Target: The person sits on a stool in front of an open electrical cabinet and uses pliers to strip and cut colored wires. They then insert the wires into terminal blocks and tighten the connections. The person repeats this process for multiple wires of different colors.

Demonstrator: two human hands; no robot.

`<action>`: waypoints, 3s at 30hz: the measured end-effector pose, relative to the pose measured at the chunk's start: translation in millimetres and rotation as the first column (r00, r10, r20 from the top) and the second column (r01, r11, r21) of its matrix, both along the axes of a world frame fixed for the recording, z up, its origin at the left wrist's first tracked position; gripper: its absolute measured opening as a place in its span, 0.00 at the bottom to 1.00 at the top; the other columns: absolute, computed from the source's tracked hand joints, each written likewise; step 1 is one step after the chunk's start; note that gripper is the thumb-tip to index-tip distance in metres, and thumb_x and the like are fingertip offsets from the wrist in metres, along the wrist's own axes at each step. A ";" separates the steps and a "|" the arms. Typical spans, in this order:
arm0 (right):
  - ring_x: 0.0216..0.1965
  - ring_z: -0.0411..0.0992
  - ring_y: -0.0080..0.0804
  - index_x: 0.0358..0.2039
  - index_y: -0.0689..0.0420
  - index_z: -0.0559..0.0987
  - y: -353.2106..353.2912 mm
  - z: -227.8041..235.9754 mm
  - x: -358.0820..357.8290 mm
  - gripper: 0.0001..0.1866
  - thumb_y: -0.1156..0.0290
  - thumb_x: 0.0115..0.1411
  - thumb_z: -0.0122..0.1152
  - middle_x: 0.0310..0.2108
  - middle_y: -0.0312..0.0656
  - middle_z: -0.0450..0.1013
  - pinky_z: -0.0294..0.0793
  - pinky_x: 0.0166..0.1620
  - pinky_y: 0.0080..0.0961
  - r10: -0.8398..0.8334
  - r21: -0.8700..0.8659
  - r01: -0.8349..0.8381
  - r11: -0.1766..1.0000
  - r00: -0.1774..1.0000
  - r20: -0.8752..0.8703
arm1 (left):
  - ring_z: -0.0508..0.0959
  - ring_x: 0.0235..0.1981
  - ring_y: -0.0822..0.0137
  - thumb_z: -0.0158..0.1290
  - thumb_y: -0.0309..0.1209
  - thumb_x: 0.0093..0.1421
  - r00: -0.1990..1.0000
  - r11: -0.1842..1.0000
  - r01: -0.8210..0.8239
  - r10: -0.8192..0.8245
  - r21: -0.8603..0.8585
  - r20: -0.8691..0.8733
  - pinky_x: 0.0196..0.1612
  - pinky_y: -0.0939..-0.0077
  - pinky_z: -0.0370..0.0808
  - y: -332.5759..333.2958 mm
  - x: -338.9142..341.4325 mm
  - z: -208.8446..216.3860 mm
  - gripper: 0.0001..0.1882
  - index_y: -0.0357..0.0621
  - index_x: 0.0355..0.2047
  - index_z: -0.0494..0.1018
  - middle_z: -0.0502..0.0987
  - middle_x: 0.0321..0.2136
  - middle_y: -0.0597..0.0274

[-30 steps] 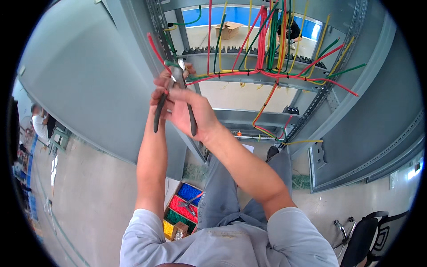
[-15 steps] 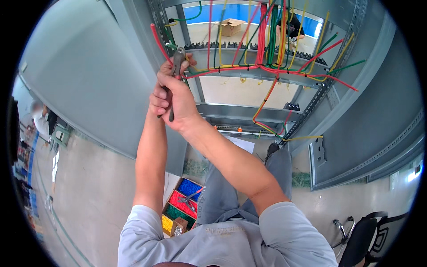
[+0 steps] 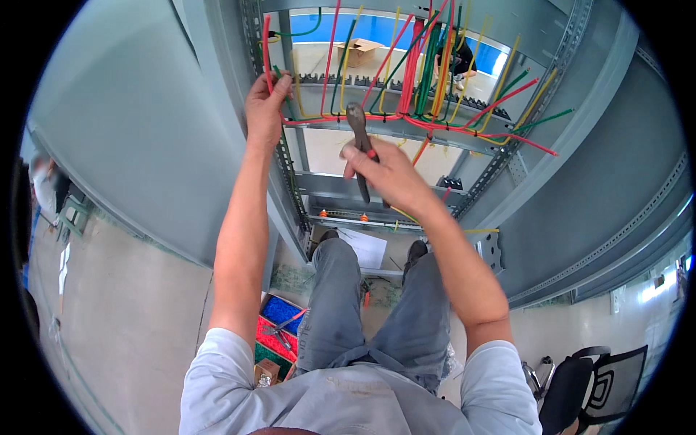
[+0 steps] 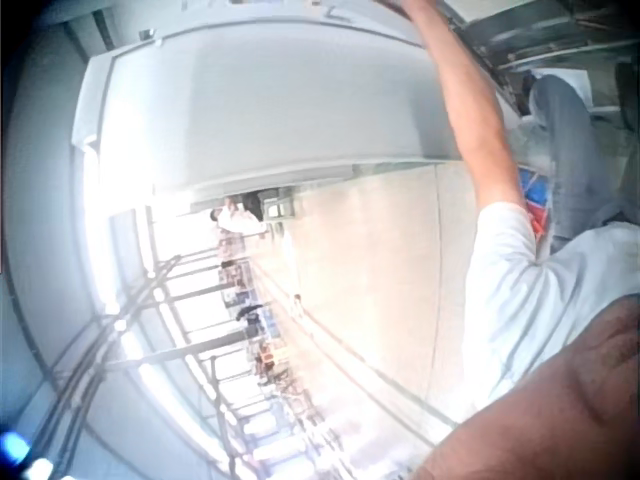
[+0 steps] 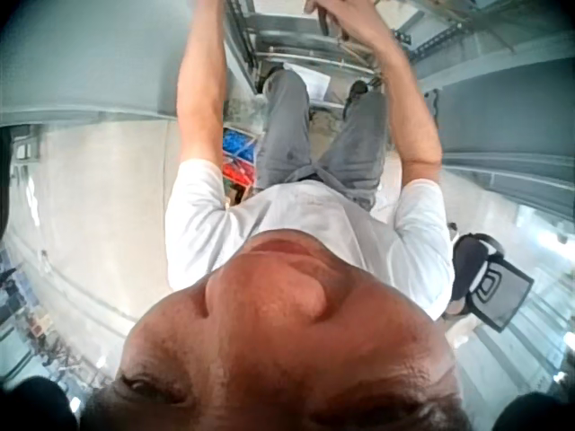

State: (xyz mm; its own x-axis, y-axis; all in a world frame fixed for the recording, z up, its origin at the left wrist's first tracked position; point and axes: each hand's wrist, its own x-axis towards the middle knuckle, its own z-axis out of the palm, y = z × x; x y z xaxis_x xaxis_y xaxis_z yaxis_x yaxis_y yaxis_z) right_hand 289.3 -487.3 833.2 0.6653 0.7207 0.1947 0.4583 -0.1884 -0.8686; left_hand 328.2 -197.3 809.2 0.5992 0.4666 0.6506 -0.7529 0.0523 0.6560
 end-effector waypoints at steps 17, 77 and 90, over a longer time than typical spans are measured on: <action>0.49 0.80 0.36 0.65 0.62 0.69 45.0 51.7 3.9 0.29 0.55 0.72 0.56 0.55 0.49 0.73 0.84 0.50 0.32 0.301 0.111 -0.280 0.954 0.907 -0.296 | 0.73 0.33 0.75 0.51 0.37 0.74 0.995 0.980 -0.034 0.014 0.198 0.100 0.40 0.79 0.71 -5.3 -8.4 13.3 0.16 0.34 0.46 0.77 0.76 0.31 0.67; 0.45 0.76 0.65 0.58 0.67 0.72 90.3 108.0 21.2 0.26 0.75 0.57 0.55 0.46 0.67 0.73 0.78 0.49 0.52 0.044 -0.169 0.379 0.910 0.318 0.947 | 0.67 0.33 0.74 0.51 0.38 0.74 0.991 0.975 0.071 -0.093 0.209 0.095 0.39 0.78 0.66 -10.6 -22.6 8.0 0.20 0.36 0.58 0.74 0.72 0.29 0.69; 0.39 0.75 0.58 0.41 0.59 0.79 93.6 103.8 27.8 0.11 0.68 0.59 0.61 0.38 0.54 0.76 0.75 0.43 0.52 -0.063 0.080 0.406 0.910 -0.055 0.996 | 0.68 0.33 0.74 0.52 0.37 0.74 0.988 0.978 0.120 -0.135 0.169 0.081 0.40 0.77 0.67 -8.7 -23.3 7.4 0.19 0.37 0.57 0.75 0.73 0.30 0.68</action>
